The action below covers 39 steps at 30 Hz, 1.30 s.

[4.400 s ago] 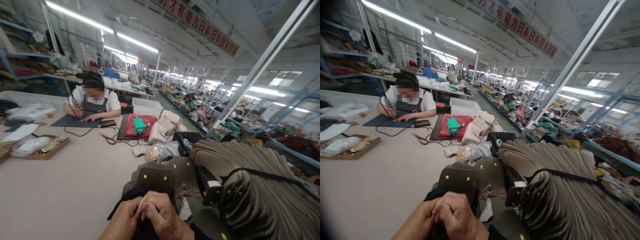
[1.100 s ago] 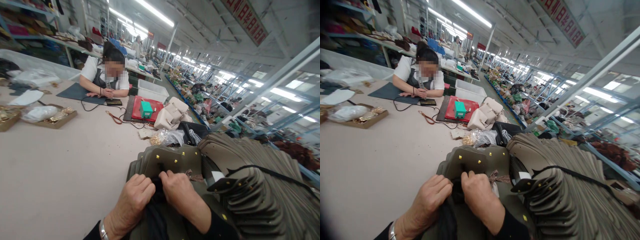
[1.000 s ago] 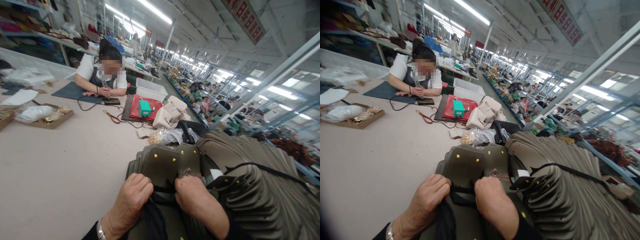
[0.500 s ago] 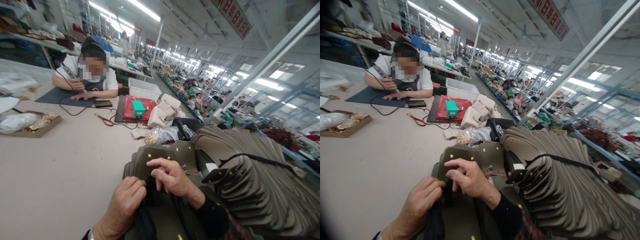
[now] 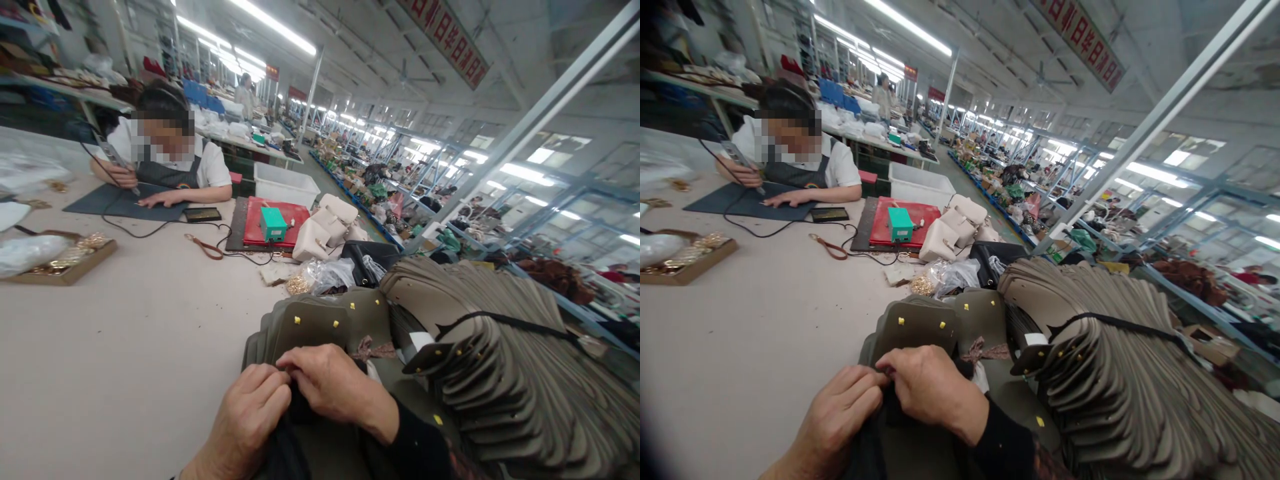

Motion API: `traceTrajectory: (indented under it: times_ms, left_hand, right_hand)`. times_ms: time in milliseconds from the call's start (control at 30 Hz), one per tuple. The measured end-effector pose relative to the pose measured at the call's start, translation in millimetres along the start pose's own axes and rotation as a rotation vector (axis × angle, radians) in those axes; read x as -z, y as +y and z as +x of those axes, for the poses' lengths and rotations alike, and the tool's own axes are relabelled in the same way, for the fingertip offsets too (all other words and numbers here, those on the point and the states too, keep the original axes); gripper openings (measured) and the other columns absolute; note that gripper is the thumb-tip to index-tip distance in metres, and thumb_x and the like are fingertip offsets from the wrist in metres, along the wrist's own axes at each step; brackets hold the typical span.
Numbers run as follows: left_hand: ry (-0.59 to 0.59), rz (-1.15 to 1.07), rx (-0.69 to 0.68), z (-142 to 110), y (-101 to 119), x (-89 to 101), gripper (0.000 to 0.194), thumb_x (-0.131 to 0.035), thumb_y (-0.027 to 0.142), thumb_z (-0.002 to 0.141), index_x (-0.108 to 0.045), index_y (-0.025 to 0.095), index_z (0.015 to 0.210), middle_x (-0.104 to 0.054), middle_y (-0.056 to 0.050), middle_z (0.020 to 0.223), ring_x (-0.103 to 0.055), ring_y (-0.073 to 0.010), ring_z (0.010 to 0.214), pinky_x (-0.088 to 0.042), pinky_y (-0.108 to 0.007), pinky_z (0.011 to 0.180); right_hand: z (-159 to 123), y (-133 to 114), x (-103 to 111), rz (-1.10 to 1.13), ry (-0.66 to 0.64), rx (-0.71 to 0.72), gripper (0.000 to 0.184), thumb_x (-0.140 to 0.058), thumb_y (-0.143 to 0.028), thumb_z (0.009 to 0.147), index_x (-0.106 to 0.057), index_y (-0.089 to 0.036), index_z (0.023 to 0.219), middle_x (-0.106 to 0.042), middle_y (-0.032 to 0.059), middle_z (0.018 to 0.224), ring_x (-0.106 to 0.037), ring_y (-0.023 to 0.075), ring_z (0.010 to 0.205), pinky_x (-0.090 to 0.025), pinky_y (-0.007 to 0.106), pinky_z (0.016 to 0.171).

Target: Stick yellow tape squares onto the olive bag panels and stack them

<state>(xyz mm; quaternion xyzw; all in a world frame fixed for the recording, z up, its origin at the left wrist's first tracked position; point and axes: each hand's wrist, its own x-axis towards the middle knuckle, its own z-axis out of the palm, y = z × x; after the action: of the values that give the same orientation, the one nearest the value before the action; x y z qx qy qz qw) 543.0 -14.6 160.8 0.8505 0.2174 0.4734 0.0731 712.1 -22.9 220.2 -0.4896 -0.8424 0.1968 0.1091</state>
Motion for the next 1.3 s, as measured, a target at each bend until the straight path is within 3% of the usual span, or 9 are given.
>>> traceTrajectory:
  times_ms: [133, 267, 333, 467, 633, 767, 1000, 1167, 1300]
  left_hand:
    - [0.023, -0.005, 0.004, 0, -1, -1.3, 0.028, -0.037, 0.004, 0.093, -0.044, 0.018, 0.07, -0.06, -0.004, 0.074, -0.049, -0.0153, 0.07, -0.039, -0.028, 0.064]
    - [0.032, -0.008, -0.001, 1, -1, -2.0, 0.028, -0.036, 0.003, 0.093, -0.044, 0.018, 0.07, -0.059, -0.003, 0.073, -0.049, -0.0148, 0.069, -0.039, -0.028, 0.063]
    - [0.025, -0.011, 0.002, 1, 0, -1.7, 0.028, -0.036, 0.003, 0.092, -0.044, 0.018, 0.071, -0.058, -0.003, 0.073, -0.048, -0.0151, 0.069, -0.038, -0.028, 0.063]
    - [0.017, -0.008, 0.057, 1, 1, -1.4, 0.028, -0.037, 0.002, 0.091, -0.043, 0.019, 0.07, -0.053, -0.002, 0.068, -0.043, -0.015, 0.063, -0.034, -0.028, 0.058]
    - [0.04, 0.026, 0.108, -1, 3, -3.3, 0.03, -0.036, 0.005, 0.093, -0.043, 0.02, 0.068, -0.045, -0.001, 0.064, -0.039, -0.0151, 0.06, -0.031, -0.027, 0.055]
    - [0.052, 0.052, 0.156, -3, 3, -5.1, 0.029, -0.038, 0.008, 0.094, -0.043, 0.02, 0.069, -0.044, 0.001, 0.064, -0.039, -0.0148, 0.059, -0.031, -0.027, 0.054]
    - [-0.08, -0.144, 0.38, -19, 3, -2.6, 0.019, -0.046, 0.011, 0.089, -0.04, 0.021, 0.075, -0.047, 0.004, 0.066, -0.047, -0.0111, 0.057, -0.036, -0.022, 0.052]
    - [-0.134, -0.211, 0.444, -32, -1, 2.9, 0.021, -0.051, 0.016, 0.089, -0.04, 0.022, 0.072, -0.046, 0.006, 0.062, -0.047, -0.0087, 0.052, -0.037, -0.02, 0.05]
    - [-0.161, -0.288, 0.625, -38, -6, 4.7, 0.014, -0.059, 0.025, 0.087, -0.048, 0.023, 0.079, -0.053, 0.006, 0.066, -0.052, -0.0099, 0.055, -0.043, -0.018, 0.051]
  right_hand:
    - [-3, 8, -1, 0.182, -0.014, 0.005, 0.039, -0.049, -0.002, 0.079, -0.067, -0.019, 0.109, -0.072, 0.0035, 0.098, -0.067, 0.016, 0.091, -0.049, 0.023, 0.084]
    - [0, 16, 0, 0.367, -0.113, -0.068, 0.039, -0.045, -0.003, 0.082, -0.067, -0.019, 0.11, -0.07, -0.0019, 0.083, -0.062, 0.0084, 0.059, -0.048, 0.017, 0.062]
    - [0, 18, -1, 0.358, -0.124, -0.06, 0.036, -0.045, -0.004, 0.083, -0.066, -0.019, 0.107, -0.069, -0.0026, 0.081, -0.061, 0.0078, 0.057, -0.047, 0.017, 0.059]
    - [-2, 16, -2, 0.083, 0.002, 0.088, 0.032, -0.05, -0.004, 0.08, -0.062, -0.018, 0.106, -0.07, 0.0017, 0.093, -0.066, 0.014, 0.083, -0.047, 0.022, 0.074]
    - [-2, 2, 1, -0.354, 0.034, 0.22, 0.012, -0.045, -0.011, 0.092, -0.055, -0.016, 0.097, -0.064, 0.0035, 0.081, -0.059, 0.0175, 0.071, -0.042, 0.03, 0.067]
    - [-1, -2, 2, -0.542, 0.074, 0.285, 0.019, -0.037, -0.012, 0.098, -0.054, -0.016, 0.091, -0.058, 0.003, 0.073, -0.052, 0.0179, 0.066, -0.036, 0.032, 0.062]
    - [-7, 8, -12, -0.525, 0.095, 0.117, 0.014, -0.05, -0.007, 0.082, -0.054, -0.018, 0.075, -0.058, 0.0028, 0.073, -0.052, 0.0175, 0.066, -0.037, 0.031, 0.061]
    - [-12, 19, -23, -0.386, 0.084, 0.008, 0.018, -0.05, -0.003, 0.074, -0.058, -0.018, 0.078, -0.059, 0.0022, 0.076, -0.057, 0.0157, 0.068, -0.042, 0.026, 0.062]
    - [-14, 17, -16, -0.178, 0.081, 0.019, 0.027, -0.049, -0.003, 0.077, -0.06, -0.018, 0.097, -0.062, 0.0034, 0.086, -0.059, 0.0169, 0.081, -0.046, 0.027, 0.074]
